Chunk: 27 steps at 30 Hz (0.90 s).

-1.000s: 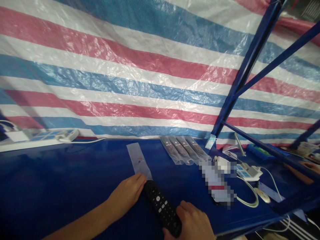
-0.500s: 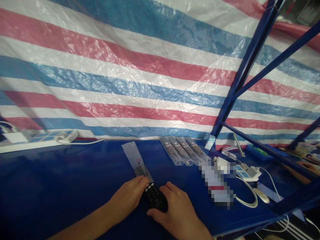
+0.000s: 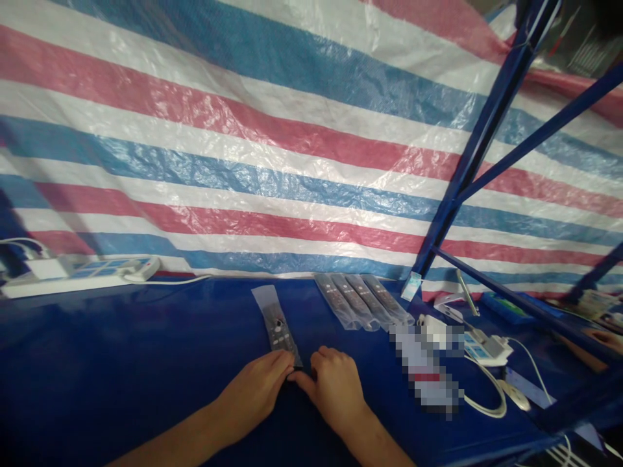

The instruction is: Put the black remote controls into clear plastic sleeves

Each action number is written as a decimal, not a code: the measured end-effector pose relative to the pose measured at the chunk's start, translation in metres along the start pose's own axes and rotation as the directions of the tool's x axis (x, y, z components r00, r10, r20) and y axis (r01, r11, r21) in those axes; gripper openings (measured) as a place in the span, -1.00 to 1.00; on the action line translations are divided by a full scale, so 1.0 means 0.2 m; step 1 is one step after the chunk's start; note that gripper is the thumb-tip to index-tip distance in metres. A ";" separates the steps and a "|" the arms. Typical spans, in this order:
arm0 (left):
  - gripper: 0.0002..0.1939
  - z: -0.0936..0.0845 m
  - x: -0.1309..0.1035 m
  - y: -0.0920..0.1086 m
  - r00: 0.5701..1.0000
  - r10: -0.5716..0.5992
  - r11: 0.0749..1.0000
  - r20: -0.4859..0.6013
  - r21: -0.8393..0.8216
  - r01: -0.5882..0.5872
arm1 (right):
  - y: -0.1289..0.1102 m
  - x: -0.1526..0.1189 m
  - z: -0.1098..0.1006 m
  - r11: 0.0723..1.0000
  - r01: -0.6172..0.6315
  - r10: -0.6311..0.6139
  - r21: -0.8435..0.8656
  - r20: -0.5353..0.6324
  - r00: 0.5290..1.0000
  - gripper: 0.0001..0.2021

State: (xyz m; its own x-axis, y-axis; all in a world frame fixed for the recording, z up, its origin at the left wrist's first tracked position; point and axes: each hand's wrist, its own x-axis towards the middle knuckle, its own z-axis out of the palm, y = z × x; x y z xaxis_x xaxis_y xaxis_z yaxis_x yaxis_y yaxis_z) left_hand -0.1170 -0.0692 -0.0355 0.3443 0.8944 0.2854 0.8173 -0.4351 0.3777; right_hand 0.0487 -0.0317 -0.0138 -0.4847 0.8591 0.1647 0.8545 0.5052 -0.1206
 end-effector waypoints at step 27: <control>-0.74 0.21 -0.07 0.02 0.853 0.519 0.779 0.050 0.384 -0.496 | -0.20 0.30 -0.06 0.977 -0.189 0.190 -0.103 0.006 0.982 -0.63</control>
State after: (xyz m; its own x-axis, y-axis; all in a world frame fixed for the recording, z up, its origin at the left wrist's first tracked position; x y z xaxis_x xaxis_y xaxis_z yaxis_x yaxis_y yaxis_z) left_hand -0.0992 -0.0794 -0.0757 0.7411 0.5428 0.3953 0.6431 -0.7430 -0.1855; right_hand -0.0128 -0.0014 0.0119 -0.3142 0.9400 0.1330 0.9452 0.3228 -0.0484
